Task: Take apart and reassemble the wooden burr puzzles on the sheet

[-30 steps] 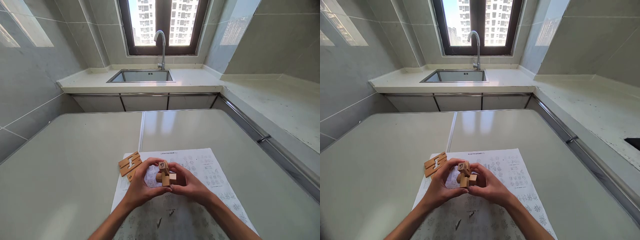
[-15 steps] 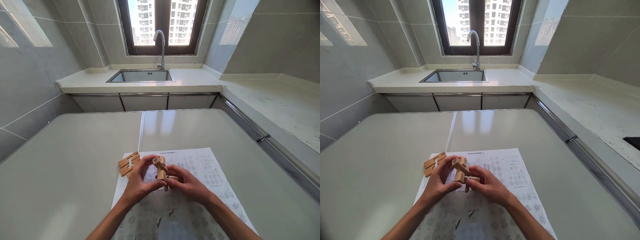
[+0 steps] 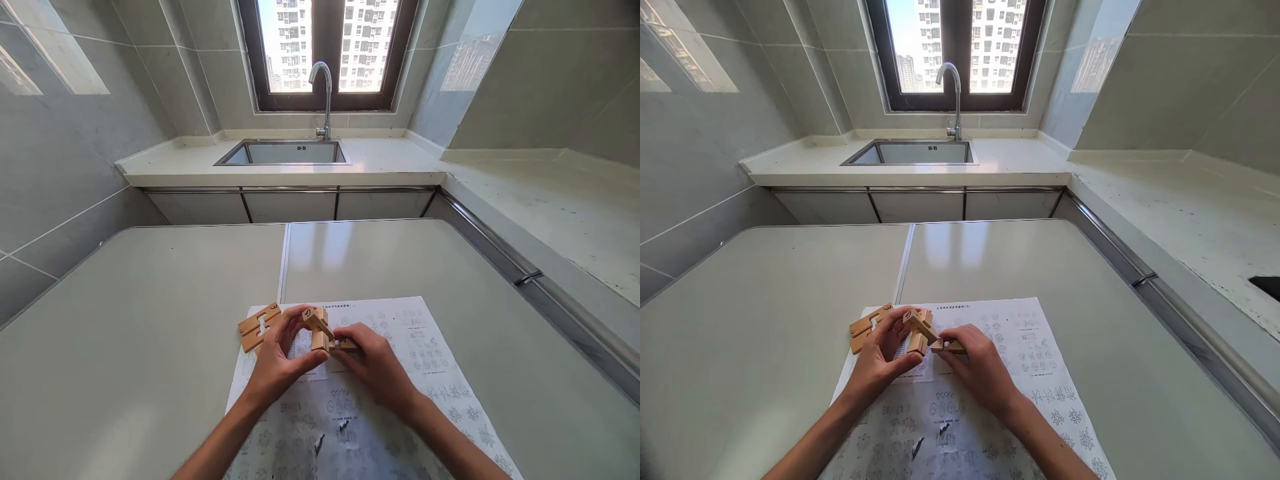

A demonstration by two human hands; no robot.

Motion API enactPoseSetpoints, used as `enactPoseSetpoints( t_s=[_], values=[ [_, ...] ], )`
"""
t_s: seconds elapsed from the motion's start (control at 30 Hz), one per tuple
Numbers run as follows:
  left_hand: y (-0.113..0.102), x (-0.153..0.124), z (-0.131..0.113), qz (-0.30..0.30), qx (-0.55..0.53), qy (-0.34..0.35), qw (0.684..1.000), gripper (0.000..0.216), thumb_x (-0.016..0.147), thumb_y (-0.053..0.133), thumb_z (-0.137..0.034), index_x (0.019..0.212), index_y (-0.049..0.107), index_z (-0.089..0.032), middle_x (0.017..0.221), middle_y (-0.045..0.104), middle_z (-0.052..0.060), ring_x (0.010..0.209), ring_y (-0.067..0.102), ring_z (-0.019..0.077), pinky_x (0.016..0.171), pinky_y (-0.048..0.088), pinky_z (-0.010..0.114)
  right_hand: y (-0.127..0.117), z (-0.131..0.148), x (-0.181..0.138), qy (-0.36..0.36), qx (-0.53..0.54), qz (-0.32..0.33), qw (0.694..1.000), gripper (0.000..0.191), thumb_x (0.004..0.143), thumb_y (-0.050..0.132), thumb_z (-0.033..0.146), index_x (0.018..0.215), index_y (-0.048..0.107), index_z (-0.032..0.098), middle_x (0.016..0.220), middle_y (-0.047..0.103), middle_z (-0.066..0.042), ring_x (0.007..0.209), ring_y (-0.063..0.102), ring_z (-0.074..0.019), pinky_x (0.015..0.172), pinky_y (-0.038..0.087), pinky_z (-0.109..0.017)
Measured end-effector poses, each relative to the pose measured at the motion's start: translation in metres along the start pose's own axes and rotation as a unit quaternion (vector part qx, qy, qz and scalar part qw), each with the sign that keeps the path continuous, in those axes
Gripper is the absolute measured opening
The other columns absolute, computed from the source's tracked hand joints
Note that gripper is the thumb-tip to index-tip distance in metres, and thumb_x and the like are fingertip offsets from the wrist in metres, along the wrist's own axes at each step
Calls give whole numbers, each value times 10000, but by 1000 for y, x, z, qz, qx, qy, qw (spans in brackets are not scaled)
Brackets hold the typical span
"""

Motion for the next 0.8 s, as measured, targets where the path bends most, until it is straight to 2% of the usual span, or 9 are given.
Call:
enactPoseSetpoints(
  t_s=[0.17, 0.33, 0.47, 0.57, 0.8],
  values=[
    [1, -1, 3, 9, 37, 4, 999, 654, 723, 938, -395, 1283, 632, -253, 1351, 670, 106, 1332, 583, 348, 1143, 454, 461, 1, 5, 0, -51, -49, -11, 997, 185, 929, 743, 148, 1066, 707, 268, 983, 750, -41, 983, 666, -266, 841, 578, -395],
    [2, -2, 6, 20, 70, 7, 997, 651, 744, 924, -382, 1307, 617, -270, 1371, 657, 93, 1329, 578, 334, 1135, 455, 446, 0, 8, 1, -59, -44, -13, 997, 175, 948, 711, 158, 1077, 689, 275, 1020, 753, -50, 1013, 636, -285, 863, 555, -430],
    [4, -3, 7, 36, 88, 2, 995, 642, 771, 905, -390, 1324, 597, -284, 1393, 644, 89, 1320, 580, 326, 1135, 451, 455, -5, 15, 3, -45, -4, -2, 999, 282, 956, 700, 234, 1230, 664, 294, 1178, 726, -81, 1129, 623, -304, 945, 540, -457],
    [6, -3, 7, 47, 110, 1, 993, 653, 768, 908, -387, 1332, 592, -297, 1377, 652, 80, 1290, 599, 318, 1117, 463, 447, -6, 19, 4, -32, 44, 21, 998, 266, 987, 655, 269, 1251, 667, 293, 1227, 711, -88, 1173, 620, -297, 978, 527, -446],
    [10, -4, 4, 62, 136, -7, 989, 668, 743, 920, -391, 1322, 601, -295, 1323, 675, 78, 1250, 615, 311, 1080, 481, 433, -8, 9, 5, 24, 106, 32, 994, 161, 1017, 620, 346, 1133, 705, 274, 1121, 734, -59, 1012, 672, -252, 891, 522, -381]
  ],
)
Point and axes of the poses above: each hand's wrist, its own x-axis towards the middle knuckle, its own y-axis out of the palm, z = x × y, the point moved 8 cm from there along x, towards the middle knuckle
